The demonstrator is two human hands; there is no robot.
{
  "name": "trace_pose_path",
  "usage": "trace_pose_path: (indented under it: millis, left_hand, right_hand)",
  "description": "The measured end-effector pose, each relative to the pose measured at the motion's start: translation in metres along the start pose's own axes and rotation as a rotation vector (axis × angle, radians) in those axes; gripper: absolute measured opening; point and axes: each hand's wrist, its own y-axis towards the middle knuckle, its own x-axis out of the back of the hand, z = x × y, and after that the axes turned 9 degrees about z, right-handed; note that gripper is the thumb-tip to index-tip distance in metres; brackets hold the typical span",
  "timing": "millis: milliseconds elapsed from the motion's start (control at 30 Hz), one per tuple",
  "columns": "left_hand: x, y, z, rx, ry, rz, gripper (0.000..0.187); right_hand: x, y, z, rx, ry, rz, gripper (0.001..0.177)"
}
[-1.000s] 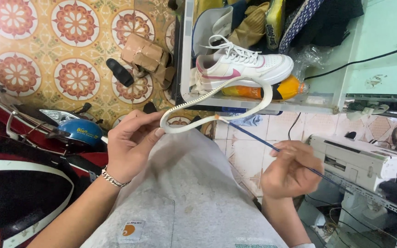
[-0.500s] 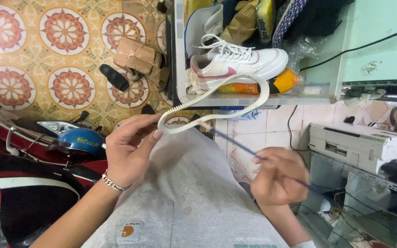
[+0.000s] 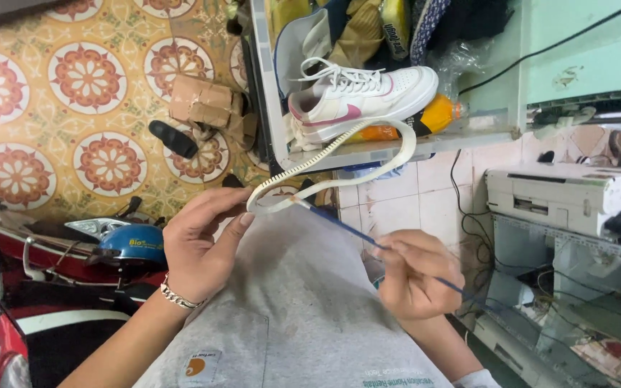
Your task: Applying adhesive to the sole and upper of a white sneaker using a small brush for repair.
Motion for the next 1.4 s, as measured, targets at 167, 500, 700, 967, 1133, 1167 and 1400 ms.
trace_pose_path:
  millis: [167, 500, 700, 967, 1133, 1167, 1400]
  left_hand:
    - [0.005, 0.003, 0.004, 0.013, -0.005, 0.003, 0.032]
    - [0.009, 0.015, 0.025, 0.323, -0.209, -0.017, 0.046]
    - [0.015, 0.034, -0.003, 0.477, -0.092, 0.069, 0.057]
    - [0.021, 0.092, -0.072, 0.652, -0.251, 0.009, 0.058]
    - [0.042, 0.132, -0.068, 0.528, -0.347, -0.003, 0.059]
    - [0.048, 0.142, -0.064, 0.456, -0.42, 0.014, 0.057]
    - [0.047, 0.22, -0.099, 0.296, -0.516, -0.071, 0.07]
  right_hand:
    - [0.011, -0.008, -0.027, 0.061, -0.158, -0.149, 0.018]
    - [0.007, -0.038, -0.013, -0.265, -0.088, -0.351, 0.026]
    - [0.007, -0.03, -0.005, -0.339, -0.093, -0.395, 0.031]
    - [0.092, -0.111, -0.059, -0.469, 0.303, -0.947, 0.021]
    - [0.12, -0.104, -0.068, -0.527, 0.061, -1.123, 0.031]
    - [0.122, -0.102, -0.067, -0.599, -0.053, -1.09, 0.038]
    - [0.143, -0.128, -0.108, -0.676, 0.039, -1.059, 0.047]
